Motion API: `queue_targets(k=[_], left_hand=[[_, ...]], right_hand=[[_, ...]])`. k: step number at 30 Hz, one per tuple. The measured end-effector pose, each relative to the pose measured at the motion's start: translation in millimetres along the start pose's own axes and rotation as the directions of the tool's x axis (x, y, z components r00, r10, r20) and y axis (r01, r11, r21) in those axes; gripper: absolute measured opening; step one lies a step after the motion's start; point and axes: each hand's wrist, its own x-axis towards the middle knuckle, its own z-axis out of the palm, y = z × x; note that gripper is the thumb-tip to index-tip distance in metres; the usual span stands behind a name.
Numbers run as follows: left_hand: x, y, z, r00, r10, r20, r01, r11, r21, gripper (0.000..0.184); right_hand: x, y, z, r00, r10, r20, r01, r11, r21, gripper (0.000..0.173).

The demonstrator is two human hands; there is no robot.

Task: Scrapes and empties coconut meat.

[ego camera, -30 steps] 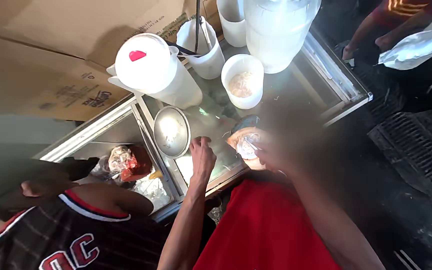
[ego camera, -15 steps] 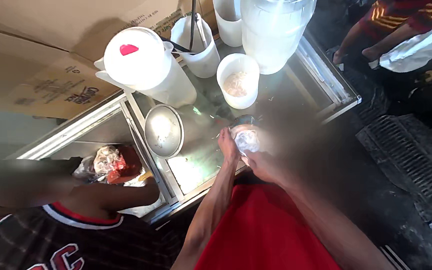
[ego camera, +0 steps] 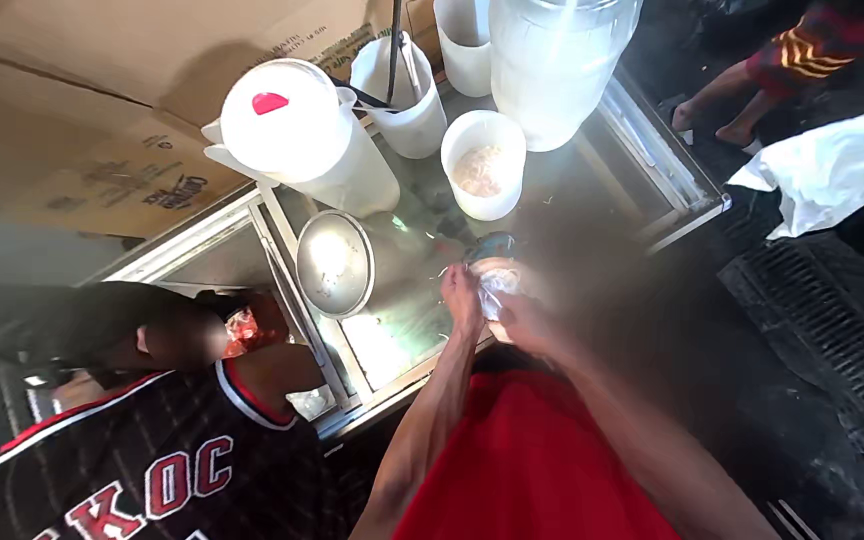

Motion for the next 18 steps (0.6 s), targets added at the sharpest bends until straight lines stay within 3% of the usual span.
queue_targets(k=[6,9,14,18], left_hand=[[-1.1,-1.3,-5.8,0.997,0.009,0.074,-0.01,1.0,0.019,0.031],[9.1,0.0,-5.4,0.996,-0.017,0.092,0.012,0.998,0.059,0.033],[16.1,0.4,-13.1,0.984,0.011,0.178,-0.036,0.989,0.14,0.031],[21.7,4.7,-8.6,0.967,0.022,0.253,-0.079,0.973,0.217,0.029]], right_hand=[[-15.2,-4.7,-16.6,0.987,-0.008,0.16,0.034,0.987,-0.16,0.048],[-1.7,-8.8,0.3,0.999,0.022,0.025,-0.022,1.0,-0.022,0.049],[-21.3,-0.3,0.3,0.991,0.004,0.133,0.008,0.996,-0.093,0.049],[-6.8,-4.1,6.0,1.0,0.014,0.006,-0.014,1.0,0.005,0.051]])
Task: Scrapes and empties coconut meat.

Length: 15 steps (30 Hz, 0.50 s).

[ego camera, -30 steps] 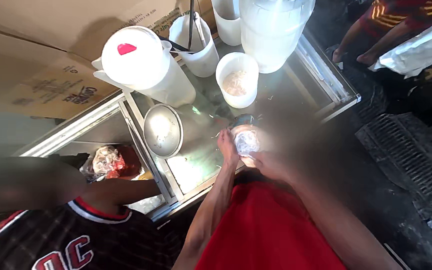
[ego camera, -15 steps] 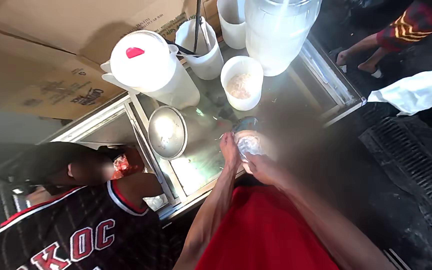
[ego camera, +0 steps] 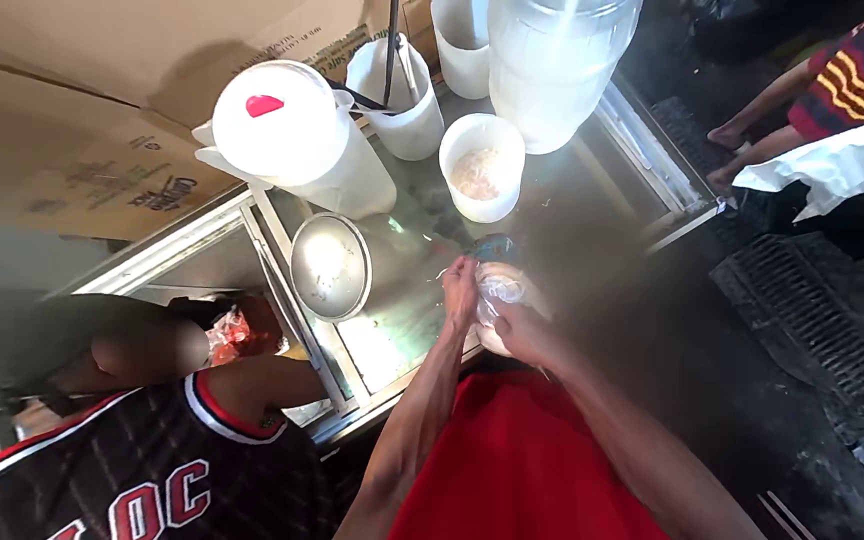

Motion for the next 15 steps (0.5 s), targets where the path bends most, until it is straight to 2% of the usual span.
queue_targets(k=[3,6,8,10,12,13,14,15], left_hand=[[5.3,5.1,-0.5,0.997,-0.013,0.071,0.003,0.992,0.128,0.031],[4.8,5.8,6.6,0.982,0.07,0.177,-0.093,0.988,0.123,0.031],[7.7,6.6,-0.7,0.979,0.125,0.159,-0.139,0.987,0.083,0.032],[3.0,12.5,-13.6,0.98,0.164,0.113,-0.177,0.977,0.116,0.042],[-16.0,19.5,-29.6,0.977,0.18,0.11,-0.203,0.943,0.264,0.045],[-31.1,19.5,-35.4,0.981,0.145,0.127,-0.181,0.921,0.346,0.048],[-48.4,15.9,-37.7,0.985,0.086,0.148,-0.139,0.905,0.401,0.06],[-65.3,9.5,-35.8,0.987,0.035,0.156,-0.101,0.894,0.436,0.081]], right_hand=[[-10.5,0.6,-0.9,0.998,0.0,0.067,0.009,0.993,-0.122,0.051],[-14.3,3.8,-25.4,0.99,0.048,0.129,-0.025,0.985,-0.168,0.05],[-10.9,14.8,-31.2,0.992,0.072,0.107,-0.07,0.997,-0.018,0.05],[-8.0,30.5,-28.3,0.989,0.122,0.081,-0.135,0.975,0.178,0.051],[-7.4,37.8,-25.5,0.99,0.125,0.071,-0.141,0.947,0.29,0.052],[-7.4,38.9,-24.0,0.991,0.116,0.062,-0.13,0.94,0.315,0.053],[-7.6,38.7,-22.2,0.993,0.106,0.055,-0.119,0.939,0.324,0.053],[-7.6,37.1,-20.5,0.994,0.099,0.044,-0.108,0.942,0.317,0.053]])
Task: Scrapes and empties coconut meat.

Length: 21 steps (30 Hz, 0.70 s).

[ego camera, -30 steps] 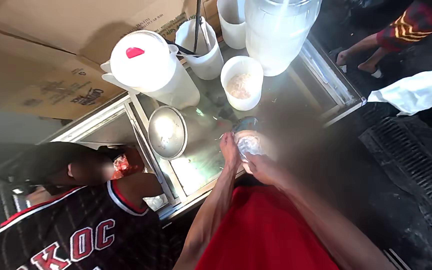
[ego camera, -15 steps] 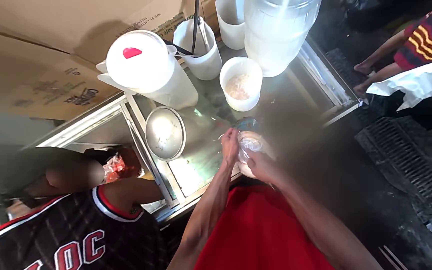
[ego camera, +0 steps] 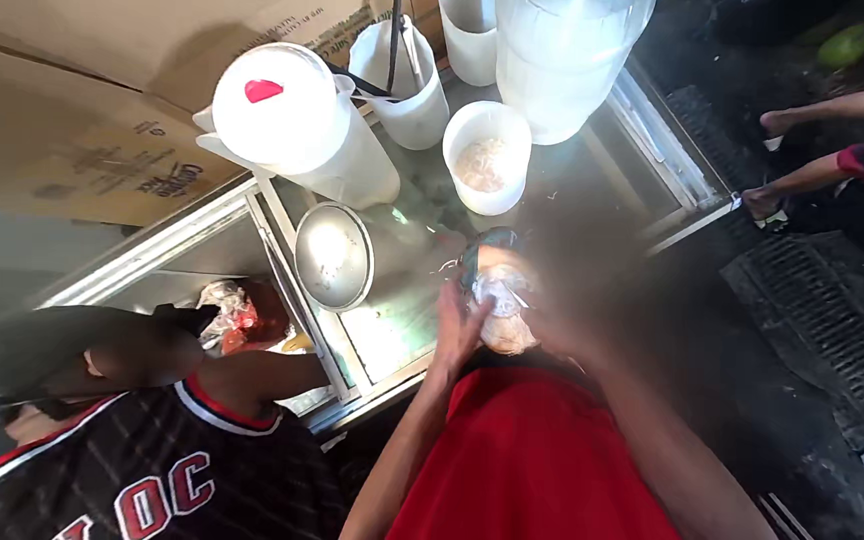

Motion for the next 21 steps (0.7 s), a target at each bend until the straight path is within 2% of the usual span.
queue_targets(k=[2,3,5,7,9,12,14,18,21], left_hand=[[-19.5,-1.8,20.9,0.999,-0.046,0.01,0.045,0.996,0.083,0.119],[-23.4,-0.7,30.1,0.998,-0.06,-0.017,0.062,0.989,0.135,0.128],[-20.8,7.1,37.4,0.99,-0.121,-0.065,0.132,0.973,0.191,0.125],[-18.2,16.0,38.0,0.985,-0.157,-0.075,0.171,0.954,0.246,0.105],[-17.8,20.3,38.0,0.992,-0.114,-0.062,0.126,0.963,0.24,0.081],[-17.4,15.0,39.0,0.998,-0.027,-0.054,0.039,0.969,0.242,0.069],[-17.1,16.2,37.6,0.999,-0.025,-0.039,0.035,0.962,0.272,0.073],[-16.7,12.0,32.1,0.999,-0.041,0.022,0.034,0.963,0.266,0.1],[-13.6,12.7,31.5,0.999,-0.036,0.026,0.028,0.965,0.259,0.108]], right_hand=[[2.0,-7.3,2.6,1.0,-0.01,-0.027,0.009,0.999,-0.046,0.053],[3.4,-12.0,4.9,0.999,-0.005,-0.042,0.002,0.997,-0.076,0.051],[7.3,-23.3,8.4,0.998,0.01,-0.066,-0.019,0.99,-0.142,0.049],[11.6,-32.4,14.7,0.996,0.012,-0.09,-0.03,0.979,-0.203,0.047],[14.3,-40.4,21.4,0.995,0.003,-0.1,-0.029,0.965,-0.259,0.045],[11.7,-39.8,28.5,0.999,-0.031,-0.033,0.017,0.93,-0.366,0.043],[5.7,-36.3,24.4,0.999,-0.032,0.04,0.047,0.887,-0.459,0.04],[-23.1,-34.7,7.2,0.99,0.032,0.136,0.066,0.753,-0.655,0.034],[-17.7,-38.3,-2.3,0.998,0.005,0.055,0.029,0.81,-0.585,0.037]])
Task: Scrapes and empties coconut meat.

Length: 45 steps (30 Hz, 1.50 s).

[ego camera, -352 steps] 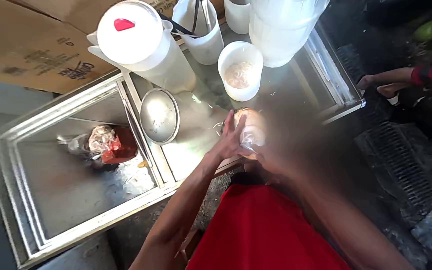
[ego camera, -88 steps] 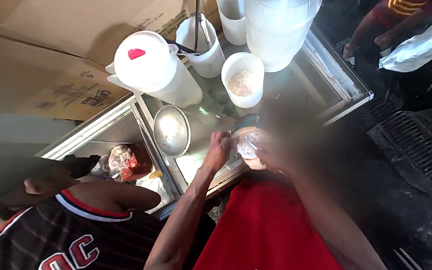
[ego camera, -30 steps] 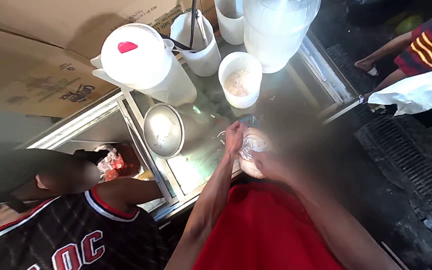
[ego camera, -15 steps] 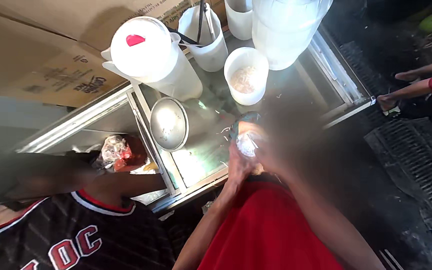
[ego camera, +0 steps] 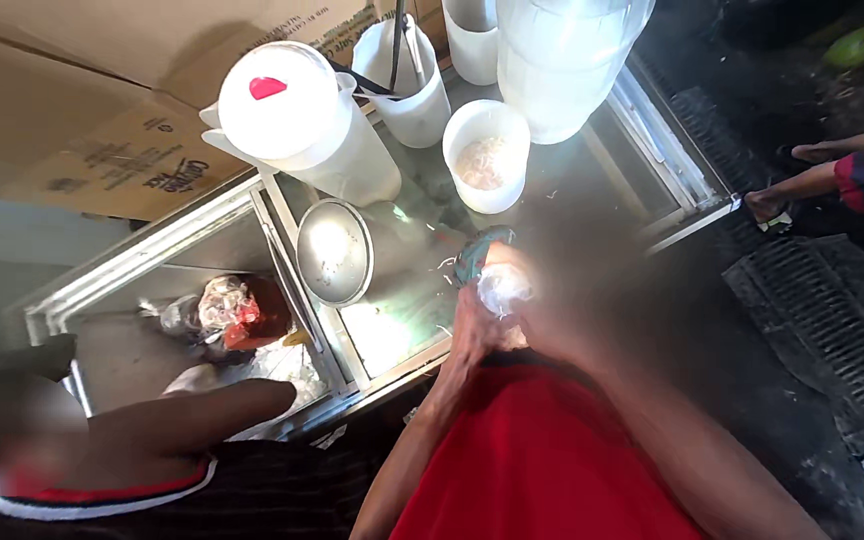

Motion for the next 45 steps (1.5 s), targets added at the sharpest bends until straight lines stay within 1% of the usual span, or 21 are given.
queue_targets(k=[3,5,8,10,12,14,16,18,21,23,25,26,29,31,33,36,38,40,42,44,45], left_hand=[[2.0,2.4,0.3,0.999,0.036,-0.028,-0.035,0.999,0.025,0.09],[4.5,1.8,-1.5,0.998,0.057,-0.008,-0.056,0.996,0.062,0.079],[7.4,2.4,-4.7,0.996,0.054,0.065,-0.059,0.995,0.085,0.094],[13.9,4.0,-12.0,0.993,0.043,0.112,-0.052,0.996,0.079,0.104],[19.1,5.8,-17.6,0.987,0.015,0.16,-0.028,0.997,0.076,0.107],[20.7,1.3,-17.0,0.988,0.032,0.153,-0.035,0.999,0.016,0.114],[20.0,-8.4,-16.8,0.991,0.101,0.087,-0.094,0.992,-0.083,0.12],[17.3,-18.3,-13.3,0.991,0.137,0.0,-0.135,0.976,-0.171,0.118],[14.7,-24.0,-12.7,0.999,0.049,0.018,-0.043,0.962,-0.271,0.102],[15.2,-29.1,-11.4,0.998,0.001,0.065,0.02,0.946,-0.322,0.098],[16.3,-30.6,-10.0,0.995,-0.038,0.094,0.067,0.941,-0.331,0.095],[18.2,-28.8,-10.2,0.994,-0.053,0.1,0.083,0.943,-0.323,0.092],[21.5,-16.8,-15.6,0.99,-0.076,0.12,0.111,0.943,-0.315,0.084],[20.8,-11.5,-23.2,0.981,-0.059,0.185,0.13,0.907,-0.4,0.097],[20.0,-16.9,-27.3,0.97,-0.035,0.239,0.162,0.829,-0.536,0.112],[18.7,-40.6,-20.2,0.964,0.064,0.26,0.146,0.688,-0.711,0.1],[17.6,-47.2,-16.7,0.952,0.154,0.263,0.101,0.654,-0.749,0.096],[14.1,-41.3,-22.7,0.944,0.225,0.242,0.039,0.652,-0.757,0.094],[7.9,-24.0,-44.6,0.941,0.277,0.193,-0.036,0.651,-0.758,0.093],[1.9,-9.8,-66.5,0.944,0.311,0.107,-0.098,0.575,-0.812,0.101],[3.5,-6.3,-72.5,0.95,0.305,0.064,-0.105,0.508,-0.855,0.108]], right_hand=[[26.7,-8.8,12.6,0.993,0.028,-0.111,-0.005,0.98,0.199,0.045],[28.7,-12.7,24.1,0.996,0.015,-0.083,-0.005,0.992,0.126,0.049],[7.4,-2.7,18.3,1.0,0.002,-0.007,-0.003,0.998,-0.068,0.038],[-5.3,4.3,10.1,1.0,0.01,0.016,-0.008,0.994,-0.109,0.041],[-6.4,18.1,5.8,1.0,-0.006,-0.001,0.007,1.0,0.021,0.047],[1.6,38.4,11.8,0.996,-0.055,-0.075,0.073,0.962,0.263,0.049],[8.3,55.1,23.9,0.99,-0.07,-0.124,0.128,0.822,0.555,0.048],[7.8,65.6,31.1,0.995,-0.02,-0.101,0.087,0.686,0.722,0.045],[6.6,75.0,42.7,0.982,0.114,-0.154,0.062,0.573,0.817,0.045],[8.1,76.3,50.4,0.967,0.174,-0.186,0.069,0.525,0.848,0.065],[13.8,78.4,56.1,0.975,0.147,-0.166,0.076,0.484,0.872,0.083],[17.6,78.4,56.1,0.982,0.109,-0.157,0.089,0.465,0.881,0.081],[27.0,72.6,52.2,0.987,0.054,-0.15,0.115,0.411,0.904,0.056],[29.1,71.3,51.0,0.987,0.058,-0.15,0.114,0.406,0.907,0.052],[30.9,75.1,52.5,0.986,0.039,-0.16,0.131,0.403,0.906,0.053],[33.8,78.9,53.7,0.987,0.025,-0.158,0.136,0.389,0.911,0.053],[35.4,76.9,54.0,0.987,0.042,-0.154,0.125,0.394,0.911,0.049],[32.1,71.2,51.6,0.984,0.055,-0.169,0.136,0.375,0.917,0.046],[17.8,58.7,43.1,0.976,0.019,-0.216,0.198,0.324,0.925,0.044],[-1.2,41.0,27.8,0.954,-0.052,-0.297,0.299,0.286,0.911,0.05],[-7.6,31.9,16.9,0.938,-0.083,-0.337,0.346,0.305,0.887,0.056]])
